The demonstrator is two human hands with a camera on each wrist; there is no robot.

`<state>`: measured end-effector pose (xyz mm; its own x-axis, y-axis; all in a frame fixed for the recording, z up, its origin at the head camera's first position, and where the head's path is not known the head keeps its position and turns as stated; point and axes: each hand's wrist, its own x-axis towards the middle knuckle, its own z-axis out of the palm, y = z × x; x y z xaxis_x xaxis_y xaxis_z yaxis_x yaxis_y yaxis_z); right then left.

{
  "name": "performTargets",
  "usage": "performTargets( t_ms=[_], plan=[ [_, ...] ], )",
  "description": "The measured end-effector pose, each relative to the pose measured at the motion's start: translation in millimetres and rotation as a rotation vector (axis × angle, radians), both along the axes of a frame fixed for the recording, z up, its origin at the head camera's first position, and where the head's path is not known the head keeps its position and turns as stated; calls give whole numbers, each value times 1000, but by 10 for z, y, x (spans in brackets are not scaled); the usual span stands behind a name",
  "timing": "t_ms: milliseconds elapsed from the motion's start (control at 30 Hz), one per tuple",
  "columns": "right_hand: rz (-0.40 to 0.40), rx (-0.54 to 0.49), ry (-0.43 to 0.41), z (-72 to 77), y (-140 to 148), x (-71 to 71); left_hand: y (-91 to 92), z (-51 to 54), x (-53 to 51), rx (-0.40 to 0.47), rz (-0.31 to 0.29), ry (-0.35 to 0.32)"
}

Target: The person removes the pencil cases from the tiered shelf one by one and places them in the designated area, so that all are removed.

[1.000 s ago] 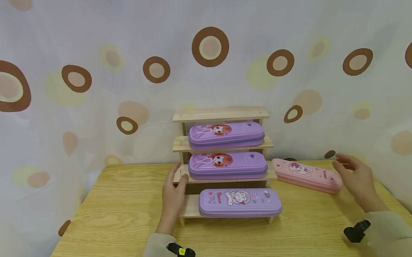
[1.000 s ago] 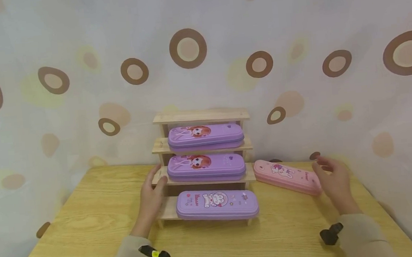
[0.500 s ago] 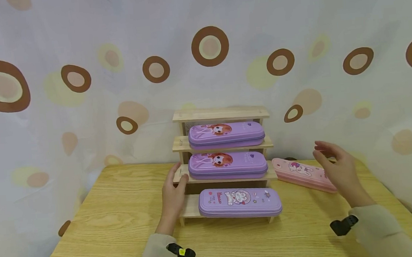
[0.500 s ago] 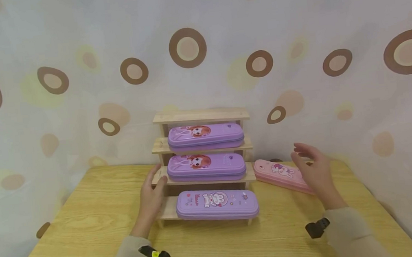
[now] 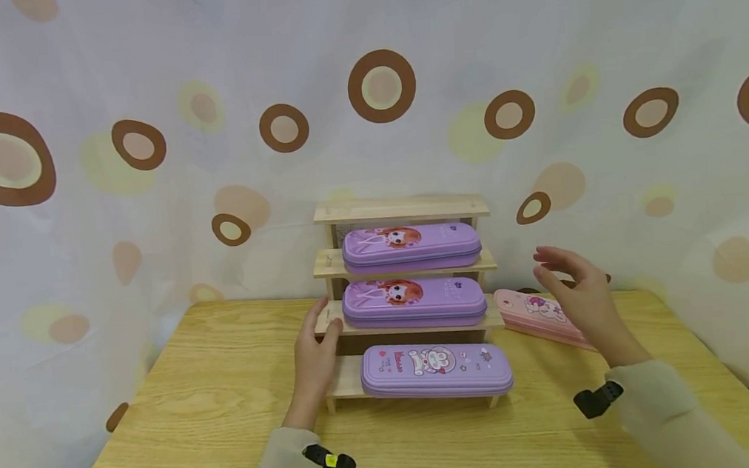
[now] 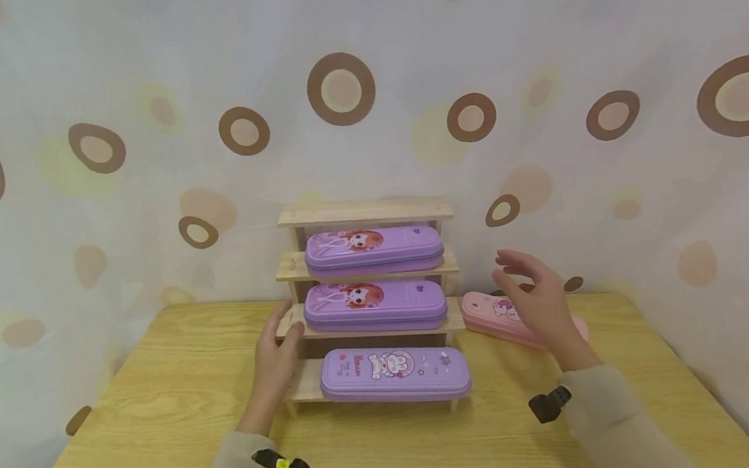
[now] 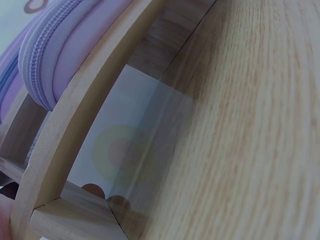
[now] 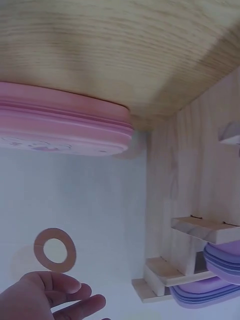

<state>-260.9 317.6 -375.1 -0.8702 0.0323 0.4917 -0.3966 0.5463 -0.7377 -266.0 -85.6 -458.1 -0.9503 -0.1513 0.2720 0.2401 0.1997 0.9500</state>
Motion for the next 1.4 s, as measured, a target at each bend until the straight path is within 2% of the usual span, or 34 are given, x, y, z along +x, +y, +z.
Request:
performTargets(
  t_ms=[267,467,633,1067,1267,1400],
  plan=[
    [63,-32,27,36,-134,-106,-5,9,7,-1,0,5],
    [106,-42,32,94,-254,-124,-18,26,3,-13,7,13],
    [139,-49,34,148,-334,-135,-19,30,-8,-4,-9,19],
    [197,-17,-47,211,-511,-297,-23,5,33,-15,8,-3],
    [254,-11,-69,205,-576,-414,-17,6,16,-18,20,0],
    [258,6,-82,210,-603,-453,-6,10,7,-11,16,10]
  ],
)
